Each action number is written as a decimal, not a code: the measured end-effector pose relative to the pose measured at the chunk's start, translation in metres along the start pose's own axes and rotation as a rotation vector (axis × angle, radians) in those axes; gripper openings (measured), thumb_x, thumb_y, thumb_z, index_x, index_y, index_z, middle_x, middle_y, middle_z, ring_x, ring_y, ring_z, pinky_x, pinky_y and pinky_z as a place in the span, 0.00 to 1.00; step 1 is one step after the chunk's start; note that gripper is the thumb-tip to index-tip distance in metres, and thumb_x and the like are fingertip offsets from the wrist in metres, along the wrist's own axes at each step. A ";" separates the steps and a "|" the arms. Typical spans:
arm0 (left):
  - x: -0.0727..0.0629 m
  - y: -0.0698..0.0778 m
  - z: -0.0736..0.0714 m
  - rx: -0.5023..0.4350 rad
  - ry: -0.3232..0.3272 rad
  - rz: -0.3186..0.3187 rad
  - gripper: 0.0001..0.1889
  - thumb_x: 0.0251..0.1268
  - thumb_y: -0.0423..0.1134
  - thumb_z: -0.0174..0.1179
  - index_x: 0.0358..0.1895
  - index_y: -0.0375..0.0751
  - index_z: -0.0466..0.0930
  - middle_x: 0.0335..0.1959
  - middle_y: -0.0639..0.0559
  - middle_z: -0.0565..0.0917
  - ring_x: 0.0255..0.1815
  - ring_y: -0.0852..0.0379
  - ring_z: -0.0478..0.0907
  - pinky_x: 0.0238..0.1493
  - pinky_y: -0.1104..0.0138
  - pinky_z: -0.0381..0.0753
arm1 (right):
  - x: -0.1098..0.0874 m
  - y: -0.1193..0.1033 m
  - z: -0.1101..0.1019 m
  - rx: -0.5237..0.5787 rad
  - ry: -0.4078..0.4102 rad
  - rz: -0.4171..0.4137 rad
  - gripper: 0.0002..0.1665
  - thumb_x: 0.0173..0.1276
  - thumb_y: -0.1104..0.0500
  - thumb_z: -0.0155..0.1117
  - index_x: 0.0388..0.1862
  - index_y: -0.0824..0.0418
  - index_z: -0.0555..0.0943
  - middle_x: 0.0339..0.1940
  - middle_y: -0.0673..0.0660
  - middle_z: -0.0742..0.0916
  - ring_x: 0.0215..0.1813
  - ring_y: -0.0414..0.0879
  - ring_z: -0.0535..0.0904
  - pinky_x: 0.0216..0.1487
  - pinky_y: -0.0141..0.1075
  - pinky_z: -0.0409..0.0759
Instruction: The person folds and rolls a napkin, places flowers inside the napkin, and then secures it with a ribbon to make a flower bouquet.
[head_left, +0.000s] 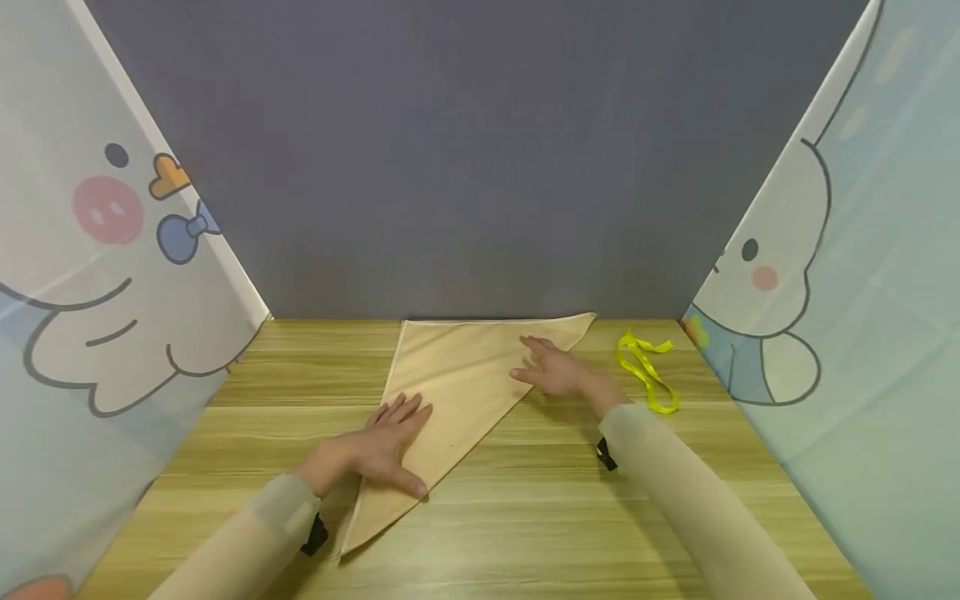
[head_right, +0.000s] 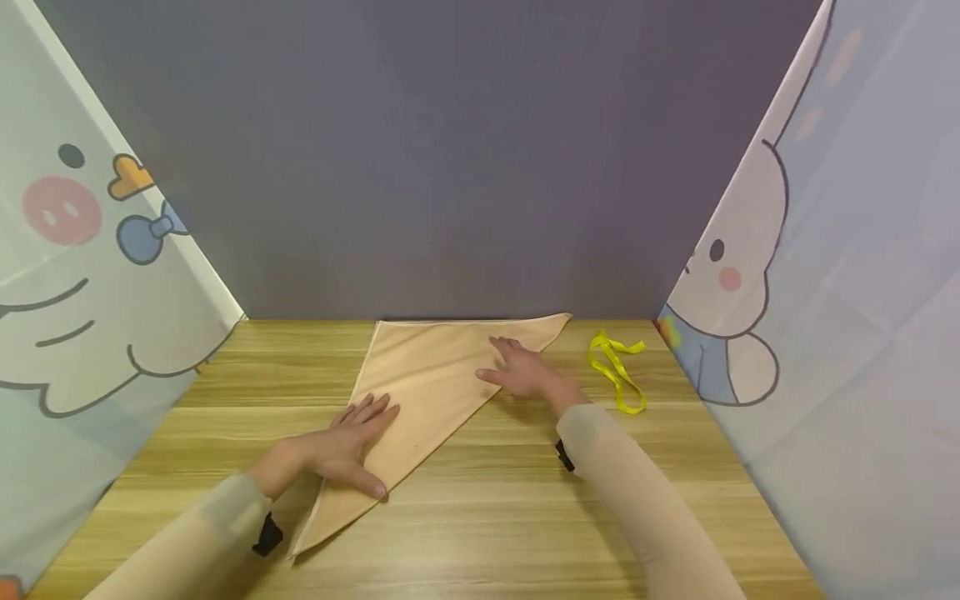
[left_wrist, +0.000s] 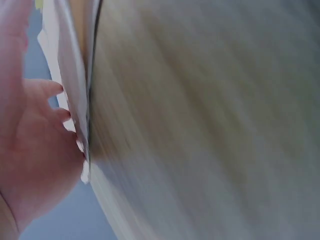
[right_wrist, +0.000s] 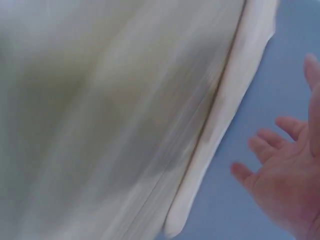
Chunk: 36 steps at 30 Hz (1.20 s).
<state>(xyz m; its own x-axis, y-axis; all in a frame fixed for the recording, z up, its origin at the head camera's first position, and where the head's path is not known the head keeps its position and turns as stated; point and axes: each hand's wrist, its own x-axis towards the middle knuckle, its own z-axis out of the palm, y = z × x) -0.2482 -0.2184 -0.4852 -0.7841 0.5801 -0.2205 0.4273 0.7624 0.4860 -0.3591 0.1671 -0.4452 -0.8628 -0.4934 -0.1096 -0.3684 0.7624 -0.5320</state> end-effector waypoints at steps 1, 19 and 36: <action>-0.002 -0.004 0.000 -0.026 0.025 0.003 0.68 0.61 0.73 0.74 0.92 0.42 0.45 0.93 0.36 0.38 0.93 0.31 0.29 0.86 0.28 0.32 | -0.004 -0.007 0.006 0.027 -0.003 -0.020 0.51 0.84 0.31 0.56 0.93 0.57 0.55 0.92 0.66 0.59 0.90 0.68 0.57 0.86 0.66 0.60; -0.076 -0.045 -0.012 -0.698 -0.148 0.266 0.12 0.84 0.31 0.59 0.58 0.29 0.87 0.45 0.25 0.88 0.36 0.65 0.85 0.31 0.70 0.83 | -0.053 -0.122 0.108 0.599 -0.275 -0.215 0.20 0.83 0.54 0.66 0.65 0.64 0.86 0.51 0.60 0.92 0.45 0.46 0.90 0.40 0.35 0.87; -0.072 -0.059 -0.005 -0.864 -0.346 0.186 0.15 0.86 0.32 0.54 0.63 0.26 0.80 0.51 0.48 0.91 0.40 0.63 0.88 0.29 0.76 0.78 | -0.042 -0.177 0.155 0.539 -0.483 -0.226 0.17 0.72 0.64 0.77 0.58 0.60 0.89 0.44 0.43 0.92 0.37 0.30 0.83 0.33 0.26 0.79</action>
<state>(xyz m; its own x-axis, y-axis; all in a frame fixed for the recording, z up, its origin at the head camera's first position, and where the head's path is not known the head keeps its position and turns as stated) -0.2190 -0.3067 -0.4937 -0.5009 0.8294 -0.2473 -0.0574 0.2533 0.9657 -0.2042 -0.0120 -0.4772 -0.4933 -0.8364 -0.2389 -0.1910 0.3721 -0.9084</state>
